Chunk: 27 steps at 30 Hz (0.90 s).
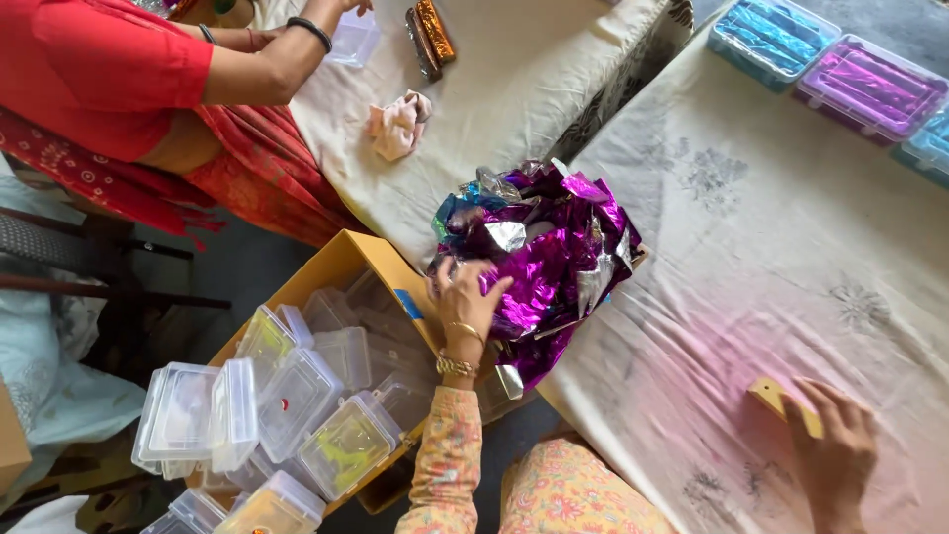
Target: The person wipes small wooden blocks with a cloth and then wraps them in shiny metallic foil. The person handles the blocks one at a time, wiping them before wrapping them in the foil and placing the wrapped items on the table.
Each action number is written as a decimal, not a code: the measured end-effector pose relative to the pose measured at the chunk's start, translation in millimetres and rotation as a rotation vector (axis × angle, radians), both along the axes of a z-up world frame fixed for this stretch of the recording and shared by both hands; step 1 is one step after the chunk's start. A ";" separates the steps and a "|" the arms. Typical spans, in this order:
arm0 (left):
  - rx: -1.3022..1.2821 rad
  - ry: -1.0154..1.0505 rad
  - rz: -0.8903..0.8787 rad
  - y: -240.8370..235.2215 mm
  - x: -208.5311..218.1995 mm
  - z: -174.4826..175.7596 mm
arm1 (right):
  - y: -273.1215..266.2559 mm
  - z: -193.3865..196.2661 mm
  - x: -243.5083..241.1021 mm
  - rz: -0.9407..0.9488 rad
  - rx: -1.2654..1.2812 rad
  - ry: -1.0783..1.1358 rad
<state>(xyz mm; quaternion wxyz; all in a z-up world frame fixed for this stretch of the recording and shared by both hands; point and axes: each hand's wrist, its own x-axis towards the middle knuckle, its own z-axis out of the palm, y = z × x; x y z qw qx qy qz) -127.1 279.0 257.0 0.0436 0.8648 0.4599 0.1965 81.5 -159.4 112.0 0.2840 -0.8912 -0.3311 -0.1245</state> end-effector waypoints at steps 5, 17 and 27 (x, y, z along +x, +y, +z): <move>-0.145 -0.210 -0.092 -48.2 6.0 12.1 | 51.6 32.9 -27.8 -0.002 0.133 0.146; -0.235 -0.255 -1.028 -221.1 66.4 -66.0 | 62.9 15.1 -44.7 0.063 0.738 1.107; -0.445 -0.501 -0.891 -217.1 86.4 -79.0 | -1.2 -33.0 -56.3 -0.263 1.158 1.315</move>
